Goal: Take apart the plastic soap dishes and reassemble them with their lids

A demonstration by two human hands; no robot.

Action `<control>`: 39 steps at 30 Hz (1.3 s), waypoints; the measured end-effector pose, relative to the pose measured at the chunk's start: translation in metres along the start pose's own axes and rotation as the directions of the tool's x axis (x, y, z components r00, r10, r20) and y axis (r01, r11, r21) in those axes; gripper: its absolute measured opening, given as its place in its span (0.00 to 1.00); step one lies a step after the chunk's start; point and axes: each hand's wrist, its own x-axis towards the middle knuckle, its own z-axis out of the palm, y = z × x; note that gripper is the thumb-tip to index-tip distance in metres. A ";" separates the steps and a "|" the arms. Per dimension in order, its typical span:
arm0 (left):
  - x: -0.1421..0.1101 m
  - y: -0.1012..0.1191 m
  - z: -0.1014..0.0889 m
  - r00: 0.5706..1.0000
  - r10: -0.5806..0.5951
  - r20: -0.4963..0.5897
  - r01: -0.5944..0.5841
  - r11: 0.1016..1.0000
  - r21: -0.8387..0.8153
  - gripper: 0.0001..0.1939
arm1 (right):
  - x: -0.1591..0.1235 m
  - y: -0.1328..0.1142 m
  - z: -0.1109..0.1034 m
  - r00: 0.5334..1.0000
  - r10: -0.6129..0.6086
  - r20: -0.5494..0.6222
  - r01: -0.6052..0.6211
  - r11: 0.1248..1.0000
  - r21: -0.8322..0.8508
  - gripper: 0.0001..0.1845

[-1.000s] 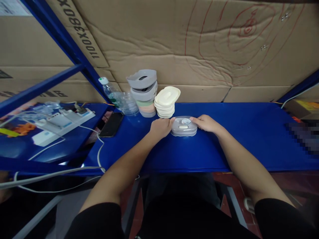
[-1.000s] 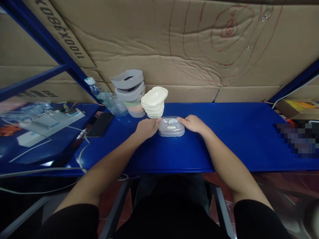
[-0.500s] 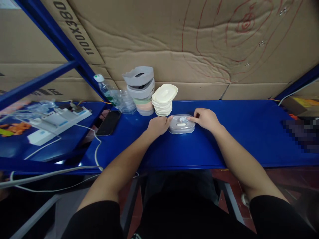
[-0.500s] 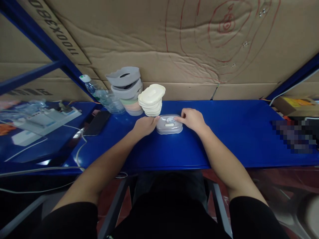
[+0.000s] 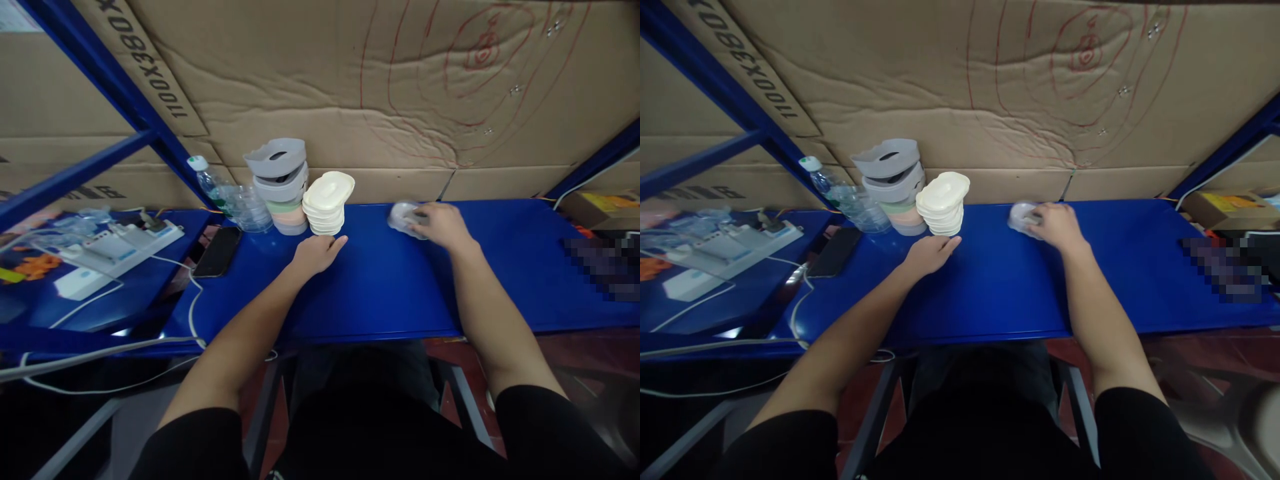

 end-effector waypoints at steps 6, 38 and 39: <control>-0.002 0.000 0.002 0.998 0.070 0.010 -0.070 0.997 0.013 0.34 | -0.009 0.062 -0.002 0.891 0.436 -0.126 -0.451 0.879 -0.156 0.35; 0.018 -0.026 -0.002 0.824 0.032 -0.565 -0.214 0.942 -0.258 0.19 | 0.011 -0.008 0.039 0.975 -0.199 -0.098 0.212 0.966 0.149 0.32; 0.021 -0.029 -0.001 0.820 0.046 -0.571 -0.228 0.941 -0.252 0.17 | 0.011 -0.007 0.040 0.977 -0.195 -0.082 0.205 0.967 0.149 0.33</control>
